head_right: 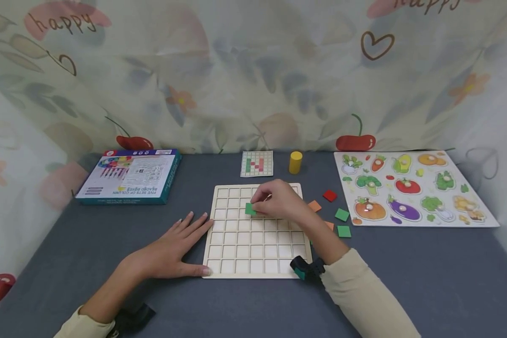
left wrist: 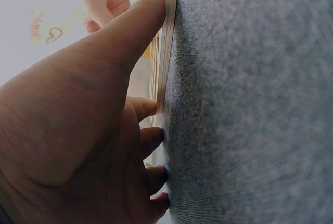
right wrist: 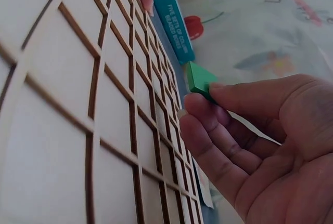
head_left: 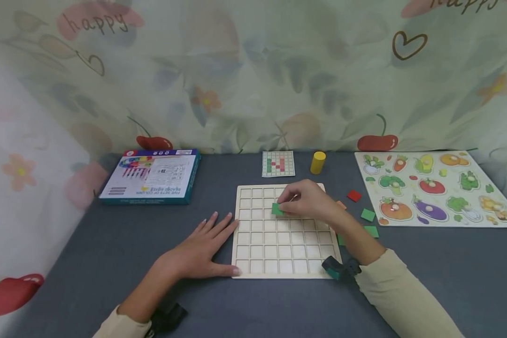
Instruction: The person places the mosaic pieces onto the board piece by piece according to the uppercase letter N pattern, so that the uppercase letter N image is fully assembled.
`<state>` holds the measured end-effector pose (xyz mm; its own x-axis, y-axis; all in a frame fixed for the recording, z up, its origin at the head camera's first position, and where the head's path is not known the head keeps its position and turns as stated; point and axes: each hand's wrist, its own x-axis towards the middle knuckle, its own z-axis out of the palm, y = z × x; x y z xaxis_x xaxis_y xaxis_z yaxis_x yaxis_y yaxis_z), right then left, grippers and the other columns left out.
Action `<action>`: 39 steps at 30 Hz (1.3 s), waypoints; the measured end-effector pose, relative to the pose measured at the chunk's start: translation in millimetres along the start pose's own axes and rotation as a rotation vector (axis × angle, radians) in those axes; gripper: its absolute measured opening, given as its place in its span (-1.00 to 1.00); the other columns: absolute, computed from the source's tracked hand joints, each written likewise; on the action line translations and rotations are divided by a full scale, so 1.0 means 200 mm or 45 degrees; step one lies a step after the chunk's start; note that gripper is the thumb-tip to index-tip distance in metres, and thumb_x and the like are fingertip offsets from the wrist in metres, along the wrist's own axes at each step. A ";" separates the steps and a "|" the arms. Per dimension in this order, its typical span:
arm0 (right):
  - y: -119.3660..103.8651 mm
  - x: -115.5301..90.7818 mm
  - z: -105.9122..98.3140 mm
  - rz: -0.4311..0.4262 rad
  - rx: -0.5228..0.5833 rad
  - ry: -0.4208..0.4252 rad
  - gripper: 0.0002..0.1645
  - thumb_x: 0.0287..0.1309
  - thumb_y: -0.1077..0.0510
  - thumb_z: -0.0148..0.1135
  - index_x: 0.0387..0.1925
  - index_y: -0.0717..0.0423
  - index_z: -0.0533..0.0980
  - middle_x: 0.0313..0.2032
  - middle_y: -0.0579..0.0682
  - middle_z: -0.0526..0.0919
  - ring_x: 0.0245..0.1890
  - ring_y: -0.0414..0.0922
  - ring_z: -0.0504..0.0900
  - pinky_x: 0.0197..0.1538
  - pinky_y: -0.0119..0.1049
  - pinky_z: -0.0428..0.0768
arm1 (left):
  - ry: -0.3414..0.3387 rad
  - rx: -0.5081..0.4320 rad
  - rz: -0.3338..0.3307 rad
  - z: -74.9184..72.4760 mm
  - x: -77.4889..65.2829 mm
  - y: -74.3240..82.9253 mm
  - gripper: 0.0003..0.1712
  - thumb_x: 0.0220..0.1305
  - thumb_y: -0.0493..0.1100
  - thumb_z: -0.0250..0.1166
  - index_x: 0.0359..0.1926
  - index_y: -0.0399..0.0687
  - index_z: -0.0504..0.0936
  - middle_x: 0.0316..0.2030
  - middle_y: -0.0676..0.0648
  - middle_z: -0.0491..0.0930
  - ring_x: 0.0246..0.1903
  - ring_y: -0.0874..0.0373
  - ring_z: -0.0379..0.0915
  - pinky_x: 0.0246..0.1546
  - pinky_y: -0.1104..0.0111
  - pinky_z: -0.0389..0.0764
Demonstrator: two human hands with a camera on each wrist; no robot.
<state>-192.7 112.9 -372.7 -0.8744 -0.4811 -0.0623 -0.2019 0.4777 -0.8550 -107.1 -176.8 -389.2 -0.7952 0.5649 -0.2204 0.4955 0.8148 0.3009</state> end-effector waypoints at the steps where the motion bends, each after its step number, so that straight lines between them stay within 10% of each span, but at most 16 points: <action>1: 0.00 0.01 0.01 -0.011 0.009 -0.006 -0.93 -0.03 0.21 0.32 -0.42 0.10 0.62 -0.46 -0.06 0.63 -0.47 -0.08 0.59 -0.36 -0.25 0.53 | 0.001 0.003 -0.001 0.00 0.00 0.00 0.14 -0.08 0.57 0.00 0.41 0.21 -0.20 0.39 0.05 -0.26 0.33 -0.02 -0.45 0.23 0.02 -0.21; 21: -0.09 0.16 0.21 -0.034 -0.373 0.046 -0.93 -0.04 0.20 0.32 -0.54 0.00 0.58 -0.55 -0.17 0.54 -0.48 -0.20 0.47 -0.38 -0.33 0.44 | -0.003 -0.011 0.002 0.00 0.00 0.00 0.14 -0.08 0.56 0.00 0.41 0.21 -0.21 0.39 0.06 -0.26 0.33 -0.01 -0.45 0.23 0.02 -0.24; 39: -0.09 0.13 0.25 -0.057 -0.432 0.031 -0.90 -0.01 0.25 0.27 -0.38 0.06 0.63 -0.48 -0.19 0.51 -0.45 -0.23 0.45 -0.34 -0.35 0.43 | -0.004 -0.023 0.012 0.00 0.00 0.00 0.13 -0.06 0.55 0.01 0.41 0.20 -0.20 0.39 0.05 -0.26 0.33 -0.02 -0.46 0.23 0.01 -0.23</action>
<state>-190.1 54.4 -384.3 -0.8710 -0.4910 -0.0128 -0.3717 0.6759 -0.6364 -106.8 -177.9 -388.6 -0.7892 0.5731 -0.2206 0.4966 0.8070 0.3196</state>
